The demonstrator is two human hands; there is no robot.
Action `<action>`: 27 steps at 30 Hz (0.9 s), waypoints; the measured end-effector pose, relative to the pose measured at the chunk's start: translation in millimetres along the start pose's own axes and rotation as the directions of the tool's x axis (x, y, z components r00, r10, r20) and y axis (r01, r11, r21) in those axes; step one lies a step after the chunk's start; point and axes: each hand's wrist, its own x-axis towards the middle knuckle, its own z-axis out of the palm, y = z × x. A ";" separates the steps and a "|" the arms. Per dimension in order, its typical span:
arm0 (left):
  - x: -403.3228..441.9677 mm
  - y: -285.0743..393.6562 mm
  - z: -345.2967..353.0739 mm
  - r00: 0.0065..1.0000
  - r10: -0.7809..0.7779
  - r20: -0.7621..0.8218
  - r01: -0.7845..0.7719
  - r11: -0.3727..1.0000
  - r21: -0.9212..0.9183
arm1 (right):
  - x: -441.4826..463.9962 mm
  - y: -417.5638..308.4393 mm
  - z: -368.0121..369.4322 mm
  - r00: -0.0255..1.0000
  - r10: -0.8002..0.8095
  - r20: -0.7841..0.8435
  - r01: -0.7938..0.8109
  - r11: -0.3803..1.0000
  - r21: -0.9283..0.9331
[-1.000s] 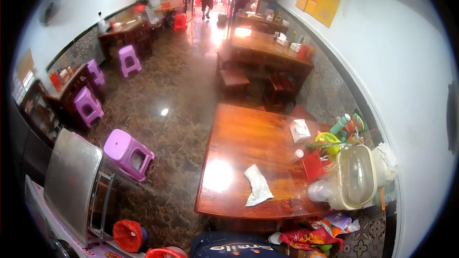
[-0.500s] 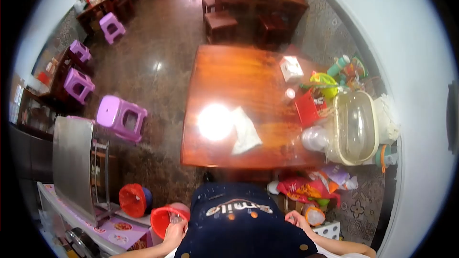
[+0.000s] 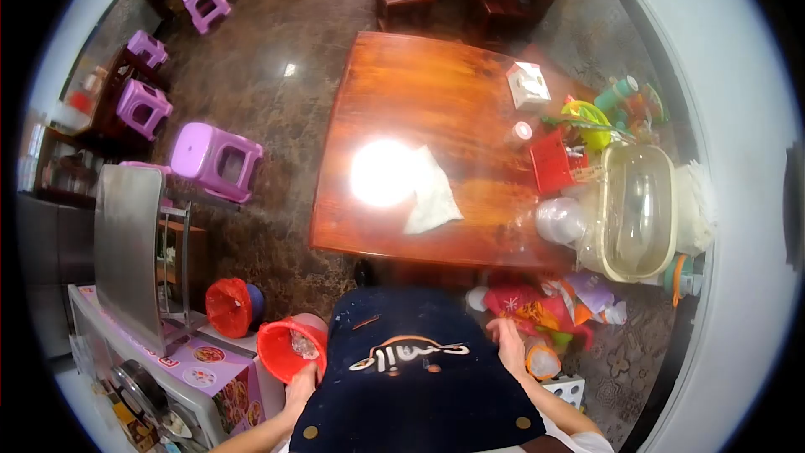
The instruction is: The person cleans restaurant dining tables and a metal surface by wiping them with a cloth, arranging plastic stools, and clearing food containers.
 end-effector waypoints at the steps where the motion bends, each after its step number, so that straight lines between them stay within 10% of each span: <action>1: 0.0 -21.1 17.2 0.992 -0.122 0.028 0.122 0.992 -0.022 | 1.8 7.1 -0.5 0.992 -0.007 0.125 0.003 1.000 0.029; 4: 18.9 -1.3 2.6 0.978 0.082 -0.194 -0.106 0.988 -0.115 | 11.8 55.7 -6.1 0.816 -0.092 0.571 0.006 0.989 0.150; 5: 30.1 3.9 -2.2 0.953 0.176 -0.248 -0.210 0.970 -0.121 | 25.6 51.9 -20.6 0.580 0.009 0.815 -0.277 0.942 0.187; 7: 34.0 23.2 -16.1 0.930 0.214 -0.300 -0.303 0.908 -0.290 | 74.3 48.3 -49.1 0.247 -0.257 0.934 -0.126 0.948 0.294; 10: 24.6 58.3 -61.3 0.901 0.434 -0.003 -0.413 0.853 -0.319 | 162.3 33.2 -43.1 0.615 -0.330 0.716 -0.095 0.871 0.483; 12: 31.8 43.1 -83.1 0.786 0.460 0.412 -0.346 0.881 -0.323 | 219.8 13.4 -6.8 0.948 -0.271 0.164 0.237 0.950 0.201; 15: 53.9 3.3 -114.0 0.593 0.321 0.738 0.189 0.836 -0.515 | 318.9 11.1 75.0 0.920 -0.279 -0.276 0.317 0.943 0.103; 20: 113.2 -30.9 -152.5 0.703 0.306 0.642 0.321 0.670 -0.669 | 356.6 -22.0 113.7 0.934 -0.187 -0.305 0.134 0.974 -0.185; 23: 172.3 -68.2 -157.7 0.861 0.120 0.495 0.333 0.602 -0.726 | 316.9 -43.1 98.2 0.955 0.080 -0.284 0.010 0.953 0.302; 27: 255.4 -171.5 -176.6 0.963 -0.226 0.145 0.268 0.834 -0.482 | 258.0 -73.2 55.3 0.835 0.053 -0.548 0.211 0.889 0.407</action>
